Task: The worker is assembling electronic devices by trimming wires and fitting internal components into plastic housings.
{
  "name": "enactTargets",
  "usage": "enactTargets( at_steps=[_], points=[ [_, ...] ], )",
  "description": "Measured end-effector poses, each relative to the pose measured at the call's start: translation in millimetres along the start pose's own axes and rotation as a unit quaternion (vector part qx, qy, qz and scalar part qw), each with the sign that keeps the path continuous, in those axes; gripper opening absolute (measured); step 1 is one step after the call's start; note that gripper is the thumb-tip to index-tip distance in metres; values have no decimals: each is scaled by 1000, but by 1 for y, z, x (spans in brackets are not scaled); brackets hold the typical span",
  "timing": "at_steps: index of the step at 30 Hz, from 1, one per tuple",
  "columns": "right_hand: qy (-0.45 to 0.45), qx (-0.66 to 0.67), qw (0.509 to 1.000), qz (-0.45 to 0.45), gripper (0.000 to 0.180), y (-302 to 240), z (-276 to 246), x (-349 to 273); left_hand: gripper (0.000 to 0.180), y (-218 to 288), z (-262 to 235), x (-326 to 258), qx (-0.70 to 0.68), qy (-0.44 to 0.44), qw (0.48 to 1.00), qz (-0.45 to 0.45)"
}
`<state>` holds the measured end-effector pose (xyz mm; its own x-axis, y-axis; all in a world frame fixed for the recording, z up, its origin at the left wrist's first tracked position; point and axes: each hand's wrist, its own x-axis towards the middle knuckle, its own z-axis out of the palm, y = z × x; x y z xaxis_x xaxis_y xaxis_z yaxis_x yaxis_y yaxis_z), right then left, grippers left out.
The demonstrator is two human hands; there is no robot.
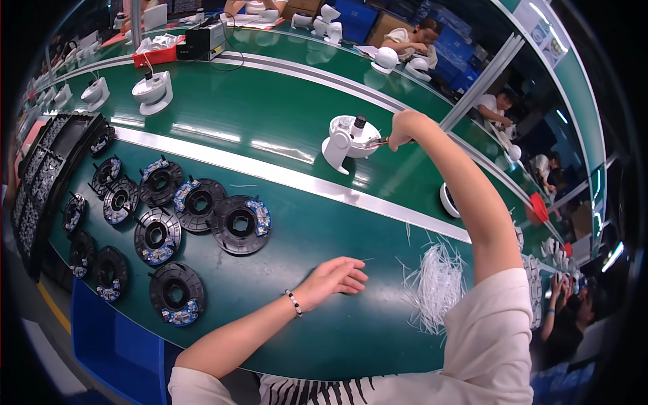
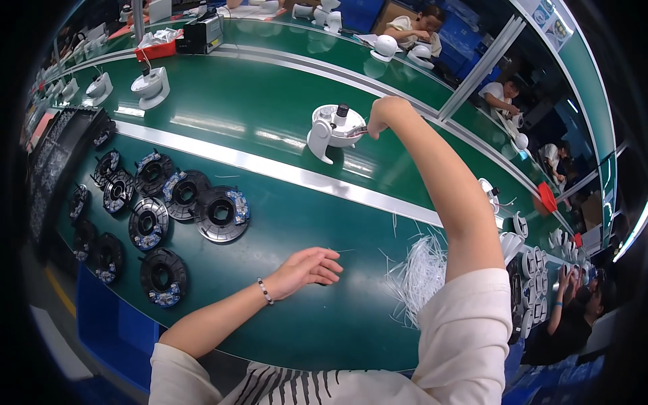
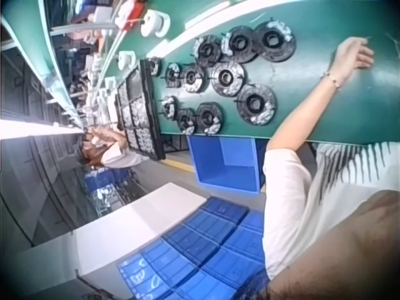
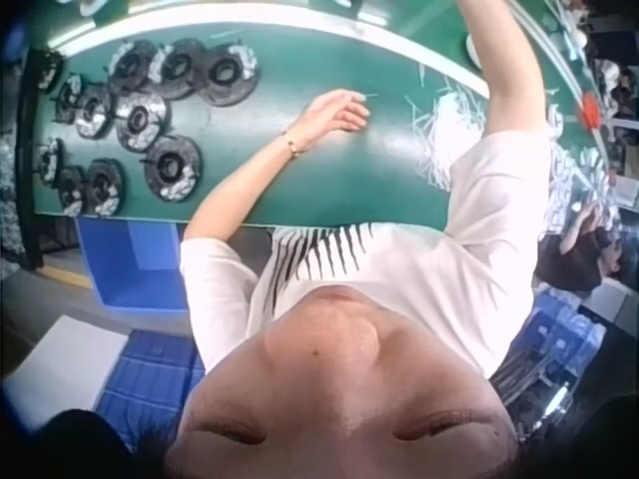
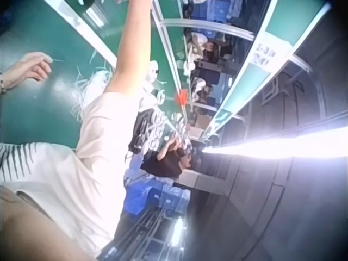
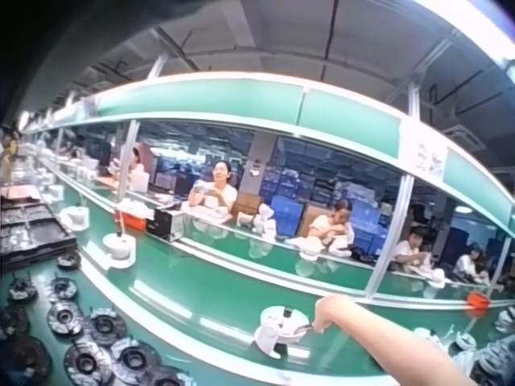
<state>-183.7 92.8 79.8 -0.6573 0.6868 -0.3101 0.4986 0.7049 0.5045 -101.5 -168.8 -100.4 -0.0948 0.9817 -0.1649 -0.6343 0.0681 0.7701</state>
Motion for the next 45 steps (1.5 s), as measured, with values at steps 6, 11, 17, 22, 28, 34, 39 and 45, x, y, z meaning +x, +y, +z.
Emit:
enactTargets(
  at_steps=[6,11,17,22,28,34,39,45],
  points=[
    [108,-41,989,-90,27,25,25,4,37,0,0,1,0,-2,1000,6],
    [182,-68,973,-123,21,44,42,-5,37,1,2,1,3,1,1000,2],
    [289,-129,930,-187,18,61,76,-4,37,3,3,-3,1,3,1000,3],
    [414,-148,861,-257,25,88,113,-4,36,1,2,-1,-1,6,1000,-1],
    [422,-148,849,-282,30,101,112,-9,35,4,1,-1,-6,-3,1000,21],
    [416,-132,854,-283,29,118,126,-11,34,3,2,0,-2,2,1000,15],
    [480,-79,821,-301,30,134,125,-33,35,5,4,-4,6,5,1000,21],
    [626,432,630,-161,24,79,154,-143,31,10,9,1,3,49,998,49]
  ],
)
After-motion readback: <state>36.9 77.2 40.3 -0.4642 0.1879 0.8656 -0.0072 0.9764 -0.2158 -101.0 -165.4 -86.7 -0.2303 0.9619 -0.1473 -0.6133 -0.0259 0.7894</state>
